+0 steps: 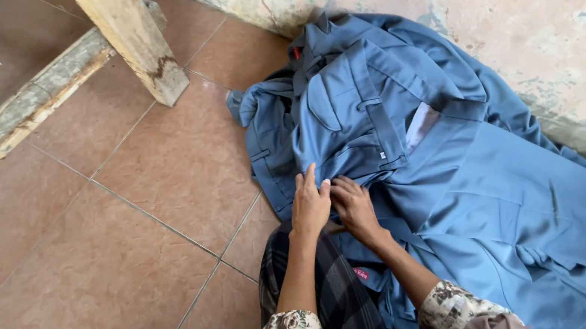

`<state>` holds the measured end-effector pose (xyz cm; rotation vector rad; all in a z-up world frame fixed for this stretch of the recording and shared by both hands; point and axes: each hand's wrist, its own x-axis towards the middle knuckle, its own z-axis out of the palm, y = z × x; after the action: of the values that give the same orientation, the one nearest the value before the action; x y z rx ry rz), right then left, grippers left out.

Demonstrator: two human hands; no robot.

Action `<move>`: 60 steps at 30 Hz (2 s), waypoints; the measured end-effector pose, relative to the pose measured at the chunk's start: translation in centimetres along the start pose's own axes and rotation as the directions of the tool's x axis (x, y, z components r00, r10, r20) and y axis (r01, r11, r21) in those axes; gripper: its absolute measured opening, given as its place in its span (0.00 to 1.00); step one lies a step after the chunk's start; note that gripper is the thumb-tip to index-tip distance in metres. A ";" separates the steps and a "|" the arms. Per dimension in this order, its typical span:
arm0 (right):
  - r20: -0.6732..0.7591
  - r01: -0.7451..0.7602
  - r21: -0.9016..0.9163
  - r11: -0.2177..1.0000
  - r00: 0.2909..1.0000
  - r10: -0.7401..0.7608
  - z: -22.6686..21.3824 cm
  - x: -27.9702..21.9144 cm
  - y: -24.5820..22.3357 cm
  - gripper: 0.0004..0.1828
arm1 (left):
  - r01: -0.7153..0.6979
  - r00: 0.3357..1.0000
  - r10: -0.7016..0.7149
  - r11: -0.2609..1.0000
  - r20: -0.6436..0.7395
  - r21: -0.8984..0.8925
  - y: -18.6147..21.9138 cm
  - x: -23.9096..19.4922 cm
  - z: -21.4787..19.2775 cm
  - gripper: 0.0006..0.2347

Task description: The person sits on a tiled floor and folds multiple pairs of light blue trousers by hand. They smooth each pair, fold the legs together, then fold the garment into a compact rectangle, stacking the finished items to the left.

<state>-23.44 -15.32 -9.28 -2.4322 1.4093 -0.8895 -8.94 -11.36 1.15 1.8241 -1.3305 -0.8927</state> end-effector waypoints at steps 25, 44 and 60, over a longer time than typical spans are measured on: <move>0.124 -0.300 0.888 0.348 0.885 0.448 -4.1 10.0 2.8 0.27 | 0.028 0.997 -0.023 0.997 0.067 -0.068 2.3 0.8 -0.3 0.38; -0.251 0.354 0.010 0.935 0.906 -0.340 -5.2 23.0 -13.4 0.26 | 0.005 0.877 -0.476 0.143 -0.065 -0.990 -1.3 0.9 -14.8 0.37; 0.764 0.315 -0.012 0.949 0.615 -0.194 9.7 5.4 -23.2 0.42 | 0.165 0.546 -0.792 0.421 -0.273 -0.892 -14.0 -2.5 -16.0 0.37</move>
<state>1.04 -8.78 -4.59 -2.6389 0.8227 0.2614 10.75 -3.54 -2.10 1.5198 0.2390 -0.7821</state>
